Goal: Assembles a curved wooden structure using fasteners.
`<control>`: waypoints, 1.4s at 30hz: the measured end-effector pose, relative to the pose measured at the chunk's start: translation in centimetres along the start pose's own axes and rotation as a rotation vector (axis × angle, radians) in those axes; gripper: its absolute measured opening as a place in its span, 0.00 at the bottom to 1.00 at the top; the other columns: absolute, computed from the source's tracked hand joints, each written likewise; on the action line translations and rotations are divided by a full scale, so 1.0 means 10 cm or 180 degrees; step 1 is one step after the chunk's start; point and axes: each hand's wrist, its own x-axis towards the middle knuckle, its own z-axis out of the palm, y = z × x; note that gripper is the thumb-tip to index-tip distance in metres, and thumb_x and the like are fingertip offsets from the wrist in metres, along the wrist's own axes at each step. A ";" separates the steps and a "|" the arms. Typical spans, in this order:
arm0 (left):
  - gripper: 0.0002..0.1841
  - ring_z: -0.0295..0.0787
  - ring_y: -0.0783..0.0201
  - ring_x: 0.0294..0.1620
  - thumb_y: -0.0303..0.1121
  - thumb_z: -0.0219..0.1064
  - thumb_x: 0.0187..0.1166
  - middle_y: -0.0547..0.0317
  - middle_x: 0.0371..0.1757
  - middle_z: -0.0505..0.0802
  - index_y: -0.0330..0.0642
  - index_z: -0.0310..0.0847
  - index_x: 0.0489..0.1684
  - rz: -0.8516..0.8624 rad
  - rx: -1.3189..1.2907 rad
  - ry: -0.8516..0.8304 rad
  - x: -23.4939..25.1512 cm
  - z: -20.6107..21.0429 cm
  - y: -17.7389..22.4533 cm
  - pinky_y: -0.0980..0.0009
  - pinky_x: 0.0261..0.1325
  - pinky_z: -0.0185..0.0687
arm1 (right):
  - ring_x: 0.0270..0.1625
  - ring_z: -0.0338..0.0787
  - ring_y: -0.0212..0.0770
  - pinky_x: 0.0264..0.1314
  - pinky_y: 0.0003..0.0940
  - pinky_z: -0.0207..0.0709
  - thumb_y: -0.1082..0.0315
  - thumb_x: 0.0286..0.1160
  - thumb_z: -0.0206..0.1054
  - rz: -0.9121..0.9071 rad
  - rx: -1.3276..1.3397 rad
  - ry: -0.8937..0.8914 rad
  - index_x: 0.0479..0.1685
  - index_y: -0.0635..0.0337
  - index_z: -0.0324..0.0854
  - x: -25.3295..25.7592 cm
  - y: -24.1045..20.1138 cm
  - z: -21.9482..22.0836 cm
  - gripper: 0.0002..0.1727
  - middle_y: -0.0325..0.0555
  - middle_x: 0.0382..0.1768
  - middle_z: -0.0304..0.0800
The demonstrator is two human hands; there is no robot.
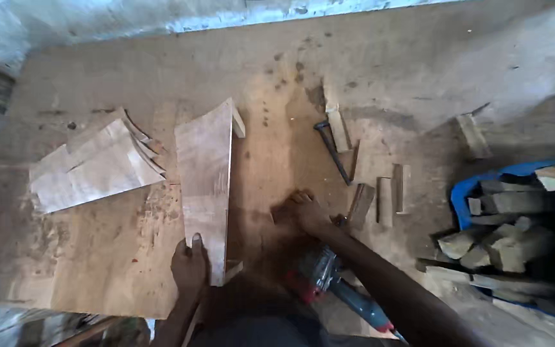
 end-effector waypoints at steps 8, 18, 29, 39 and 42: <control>0.27 0.88 0.53 0.30 0.58 0.59 0.86 0.49 0.28 0.90 0.41 0.90 0.46 0.0678 0.0372 -0.0183 0.58 -0.77 -0.71 0.43 0.40 0.85 | 0.58 0.92 0.47 0.63 0.54 0.88 0.52 0.66 0.81 0.0785 0.2423 0.0881 0.75 0.54 0.77 -0.25 -1.08 0.13 0.36 0.50 0.61 0.89; 0.26 0.90 0.50 0.30 0.61 0.59 0.85 0.50 0.30 0.92 0.49 0.91 0.49 0.1143 0.0715 -0.0466 1.03 -1.29 -0.98 0.39 0.39 0.85 | 0.66 0.89 0.46 0.71 0.50 0.84 0.63 0.61 0.83 0.0598 0.2602 0.1805 0.78 0.55 0.77 0.57 -1.86 0.47 0.38 0.51 0.66 0.88; 0.25 0.88 0.55 0.26 0.61 0.61 0.84 0.54 0.26 0.91 0.48 0.93 0.45 0.1084 0.0715 -0.0379 0.88 -1.27 -0.91 0.43 0.35 0.85 | 0.57 0.93 0.44 0.62 0.49 0.89 0.65 0.61 0.83 0.0656 0.2861 0.1808 0.73 0.57 0.78 0.75 -1.92 0.46 0.35 0.50 0.59 0.91; 0.23 0.89 0.57 0.27 0.60 0.63 0.83 0.55 0.28 0.92 0.51 0.94 0.48 0.1056 0.0788 -0.0199 0.82 -1.20 -0.96 0.46 0.37 0.86 | 0.61 0.91 0.49 0.68 0.52 0.86 0.64 0.59 0.85 0.0670 0.2810 0.1851 0.74 0.58 0.77 0.74 -1.91 0.49 0.38 0.54 0.62 0.90; 0.23 0.90 0.57 0.28 0.59 0.63 0.83 0.55 0.29 0.93 0.50 0.94 0.50 0.1054 0.0774 -0.0183 0.82 -1.19 -0.95 0.45 0.39 0.87 | 0.64 0.90 0.48 0.70 0.51 0.85 0.64 0.60 0.84 0.0604 0.2778 0.1896 0.77 0.59 0.76 0.75 -1.89 0.50 0.39 0.55 0.65 0.88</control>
